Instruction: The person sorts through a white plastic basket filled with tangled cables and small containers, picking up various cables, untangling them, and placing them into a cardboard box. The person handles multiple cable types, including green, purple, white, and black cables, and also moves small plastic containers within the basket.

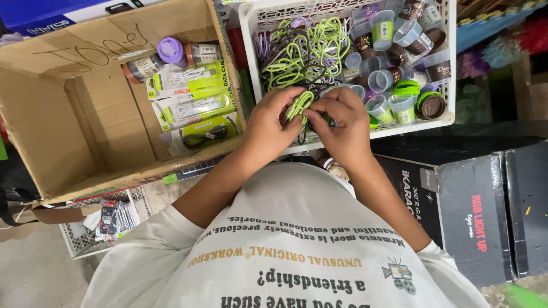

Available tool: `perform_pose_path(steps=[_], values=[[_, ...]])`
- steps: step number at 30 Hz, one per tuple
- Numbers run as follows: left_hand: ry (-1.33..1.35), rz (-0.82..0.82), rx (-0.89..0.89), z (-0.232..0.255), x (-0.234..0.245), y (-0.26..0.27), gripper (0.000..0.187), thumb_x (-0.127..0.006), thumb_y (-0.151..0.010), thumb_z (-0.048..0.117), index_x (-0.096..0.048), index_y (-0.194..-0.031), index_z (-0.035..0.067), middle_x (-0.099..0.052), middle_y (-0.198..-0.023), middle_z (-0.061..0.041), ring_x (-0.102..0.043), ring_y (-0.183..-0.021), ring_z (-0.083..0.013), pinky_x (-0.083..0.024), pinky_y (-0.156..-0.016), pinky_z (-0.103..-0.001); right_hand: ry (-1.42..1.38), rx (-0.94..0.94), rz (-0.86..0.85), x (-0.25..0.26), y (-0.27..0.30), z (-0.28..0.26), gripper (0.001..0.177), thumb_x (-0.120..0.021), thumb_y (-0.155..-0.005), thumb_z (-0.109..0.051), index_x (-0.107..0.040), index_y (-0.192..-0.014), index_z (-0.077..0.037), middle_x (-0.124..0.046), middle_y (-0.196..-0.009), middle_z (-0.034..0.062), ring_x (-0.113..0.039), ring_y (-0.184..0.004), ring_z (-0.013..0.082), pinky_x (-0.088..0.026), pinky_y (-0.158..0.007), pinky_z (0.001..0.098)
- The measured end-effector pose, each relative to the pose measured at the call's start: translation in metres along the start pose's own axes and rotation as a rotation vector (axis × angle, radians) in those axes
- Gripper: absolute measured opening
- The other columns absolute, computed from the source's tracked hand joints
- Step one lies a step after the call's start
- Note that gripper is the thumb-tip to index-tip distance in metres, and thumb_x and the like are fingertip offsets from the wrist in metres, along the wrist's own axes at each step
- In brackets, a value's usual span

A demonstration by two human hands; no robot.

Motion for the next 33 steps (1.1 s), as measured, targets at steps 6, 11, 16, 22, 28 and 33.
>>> perform_pose_path(steps=[6,11,16,22,28,33], values=[[-0.056,-0.001,0.037,0.01,-0.003,0.0,0.047,-0.07,-0.09,0.001,-0.059,-0.135,0.008,-0.061,-0.114,-0.013,-0.067,-0.086,-0.0249,-0.057,-0.068,-0.031,0.142,0.049,0.086,-0.009,0.002,-0.022,0.018,-0.082,-0.085,0.002,-0.07,-0.099,0.001,-0.063,-0.1,0.0134,-0.065,-0.088,0.0311,-0.053,-0.075,0.0395],[0.002,-0.055,0.017,0.006,0.0,-0.007,0.049,-0.07,-0.09,0.0,-0.058,-0.137,0.007,-0.06,-0.116,-0.012,-0.066,-0.09,-0.0225,-0.056,-0.069,-0.032,-0.115,-0.094,0.046,-0.011,0.006,0.004,0.011,-0.075,-0.093,0.001,-0.066,-0.099,-0.002,-0.06,-0.103,0.0091,-0.06,-0.095,0.0237,-0.048,-0.081,0.0345],[0.489,-0.306,-0.009,-0.023,0.015,-0.026,0.04,-0.068,-0.103,-0.003,-0.063,-0.142,0.004,-0.066,-0.123,-0.007,-0.064,-0.108,-0.014,-0.053,-0.096,-0.029,-1.243,-0.465,-0.047,-0.003,0.008,0.033,0.009,-0.06,-0.098,-0.012,-0.058,-0.093,-0.005,-0.051,-0.1,0.0032,-0.048,-0.094,0.0151,-0.041,-0.085,0.0281],[0.485,-0.495,0.158,-0.01,0.04,-0.037,0.032,-0.065,-0.102,0.005,-0.068,-0.134,0.006,-0.073,-0.119,-0.002,-0.065,-0.104,-0.0079,-0.053,-0.094,-0.025,-1.854,-0.555,-0.208,0.015,0.011,0.036,0.023,-0.057,-0.106,-0.011,-0.051,-0.084,-0.007,-0.046,-0.083,0.0006,-0.044,-0.068,0.0086,-0.039,-0.07,0.0236],[0.111,-0.362,-0.169,-0.007,0.061,-0.042,0.023,-0.068,-0.106,0.006,-0.072,-0.128,0.007,-0.07,-0.116,-0.006,-0.069,-0.103,-0.0133,-0.056,-0.089,-0.026,-1.127,-0.519,-0.039,0.022,0.006,0.058,0.009,-0.06,-0.108,-0.009,-0.059,-0.099,-0.011,-0.061,-0.099,0.0066,-0.057,-0.087,0.0142,-0.046,-0.079,0.0279],[0.571,-0.257,0.158,-0.015,0.026,-0.043,0.013,-0.068,-0.103,0.002,-0.072,-0.114,0.003,-0.071,-0.108,-0.007,-0.077,-0.098,-0.0133,-0.063,-0.087,-0.027,-1.136,-0.672,-0.229,-0.003,-0.005,0.031,0.013,-0.06,-0.099,0.0,-0.06,-0.089,-0.009,-0.066,-0.13,0.0086,-0.069,-0.121,0.0218,-0.061,-0.091,0.0323]])
Point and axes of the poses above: each hand's wrist, its own y-axis away from the middle knuckle, its own x-axis out of the back of the hand, z = x × y, the point moved 2 cm from there along -y, towards the middle knuckle
